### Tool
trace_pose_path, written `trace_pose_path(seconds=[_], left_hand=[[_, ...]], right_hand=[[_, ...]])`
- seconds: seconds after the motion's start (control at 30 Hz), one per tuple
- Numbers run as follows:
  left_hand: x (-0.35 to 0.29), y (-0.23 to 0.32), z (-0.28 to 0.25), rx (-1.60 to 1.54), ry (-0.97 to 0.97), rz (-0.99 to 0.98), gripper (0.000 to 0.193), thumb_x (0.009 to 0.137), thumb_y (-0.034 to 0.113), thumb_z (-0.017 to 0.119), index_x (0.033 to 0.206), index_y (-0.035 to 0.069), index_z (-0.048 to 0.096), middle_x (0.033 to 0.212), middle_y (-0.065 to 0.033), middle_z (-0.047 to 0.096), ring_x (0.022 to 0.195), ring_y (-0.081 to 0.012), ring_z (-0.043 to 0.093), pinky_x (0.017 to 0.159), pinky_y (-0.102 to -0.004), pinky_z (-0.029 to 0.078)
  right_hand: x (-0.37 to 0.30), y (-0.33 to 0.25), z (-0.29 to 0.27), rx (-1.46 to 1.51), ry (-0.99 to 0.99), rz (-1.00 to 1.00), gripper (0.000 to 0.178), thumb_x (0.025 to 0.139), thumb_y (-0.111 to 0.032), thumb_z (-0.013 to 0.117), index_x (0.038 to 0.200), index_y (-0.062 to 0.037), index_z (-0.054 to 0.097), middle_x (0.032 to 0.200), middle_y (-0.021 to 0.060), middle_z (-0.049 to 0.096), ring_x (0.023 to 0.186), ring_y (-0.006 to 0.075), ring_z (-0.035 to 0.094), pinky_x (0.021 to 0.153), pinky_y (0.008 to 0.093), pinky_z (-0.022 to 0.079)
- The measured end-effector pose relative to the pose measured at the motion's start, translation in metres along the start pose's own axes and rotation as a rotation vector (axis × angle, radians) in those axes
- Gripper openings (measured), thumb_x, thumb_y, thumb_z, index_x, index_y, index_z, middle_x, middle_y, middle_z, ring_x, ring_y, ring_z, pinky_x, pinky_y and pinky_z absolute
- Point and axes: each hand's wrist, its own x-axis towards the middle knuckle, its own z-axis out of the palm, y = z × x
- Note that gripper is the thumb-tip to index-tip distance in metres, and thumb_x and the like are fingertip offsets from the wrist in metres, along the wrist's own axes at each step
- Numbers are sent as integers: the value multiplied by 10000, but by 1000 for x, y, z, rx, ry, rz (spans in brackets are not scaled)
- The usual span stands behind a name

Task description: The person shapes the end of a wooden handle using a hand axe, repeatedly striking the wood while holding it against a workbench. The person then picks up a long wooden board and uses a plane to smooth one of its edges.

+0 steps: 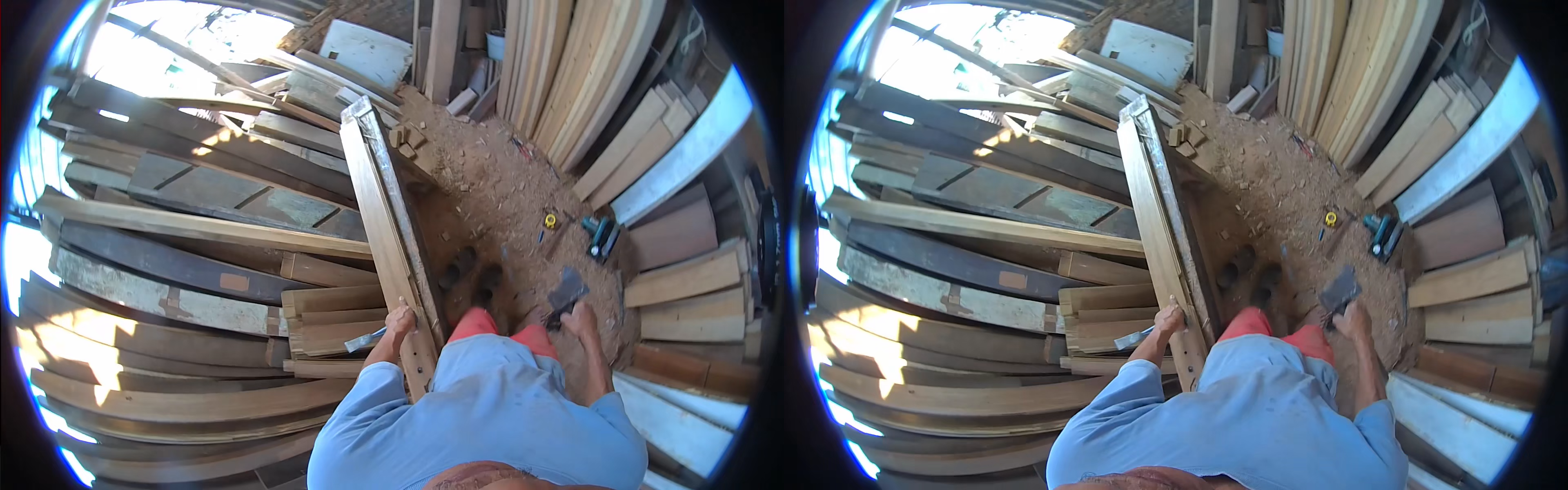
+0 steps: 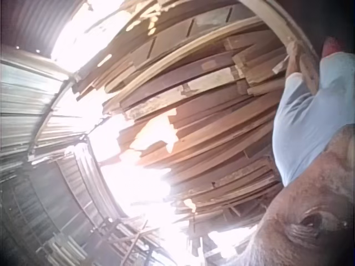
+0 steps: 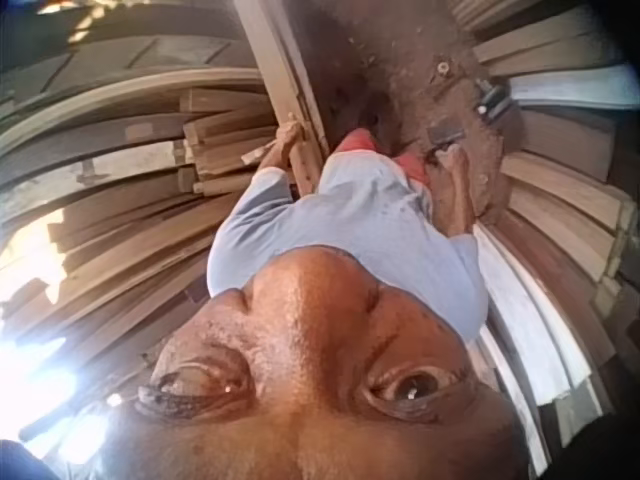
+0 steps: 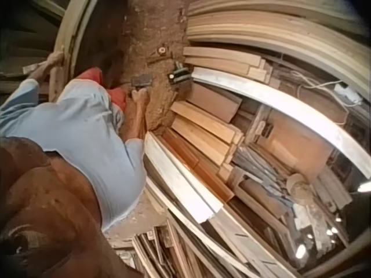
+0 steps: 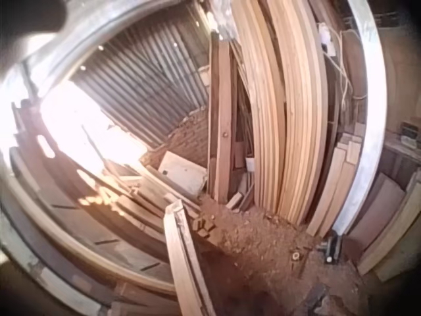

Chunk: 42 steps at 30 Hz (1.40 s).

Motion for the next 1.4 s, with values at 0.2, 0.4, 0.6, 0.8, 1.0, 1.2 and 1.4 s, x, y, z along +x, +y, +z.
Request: trace_pose_path(seconds=[0.2, 0.4, 0.6, 0.8, 1.0, 1.2, 1.4], left_hand=[[-48, 30, -43, -166, -32, -59, 762, 975, 267, 618, 1517, -106, 234, 1044, -167, 749, 1034, -320, 712, 887, -433, 551], [-70, 7, 1, -380, 269, -246, 948, 772, 418, 845, 1479, -8, 380, 1152, -211, 707, 1098, -380, 674, 934, -456, 539], [-110, 1, 79, -567, 400, -241, 731, 908, 381, 706, 1447, -14, 409, 1043, -254, 712, 1005, -419, 690, 877, -509, 549], [-198, -12, 194, -674, 458, -205, 436, 1043, 295, 424, 1397, 52, 499, 912, -272, 708, 892, -436, 701, 826, -537, 549], [-318, -3, 283, -894, 445, -244, 243, 760, 245, 832, 943, 103, 758, 876, -105, 759, 851, -284, 728, 789, -413, 562], [-385, 23, 361, -1134, 201, -176, 186, 746, 182, 842, 879, 85, 754, 862, -131, 754, 831, -251, 729, 746, -387, 559], [-406, 35, 379, -1095, 224, -336, 220, 775, 254, 820, 923, 100, 765, 926, -141, 759, 884, -295, 733, 793, -406, 572]], right_hand=[[-39, 116, 67, -131, -249, 44, 660, 671, -374, 782, 1147, 69, 668, 1132, 344, 661, 1106, 450, 653, 915, 498, 536], [-31, 115, 48, -249, -404, 212, 683, 661, -423, 826, 1090, 94, 704, 1175, 328, 666, 1115, 399, 675, 901, 457, 542], [-24, 158, 78, -200, -433, 235, 637, 630, -388, 899, 993, 108, 731, 1038, 207, 720, 878, 298, 693, 797, 444, 558], [-79, 166, 103, -127, -406, 214, 642, 642, -292, 870, 1133, 81, 690, 1153, 212, 700, 984, 296, 678, 820, 450, 552], [-97, 233, 151, 56, -381, 72, 638, 643, -284, 869, 1132, 84, 691, 1185, 220, 684, 1034, 306, 662, 849, 453, 543], [-105, 276, 144, 177, -502, 247, 534, 731, -293, 818, 1036, 125, 686, 982, 221, 730, 874, 369, 699, 752, 501, 571], [-194, 192, 118, -345, -323, 49, 646, 657, -368, 807, 990, 170, 678, 1027, 298, 717, 942, 371, 707, 754, 484, 543]])
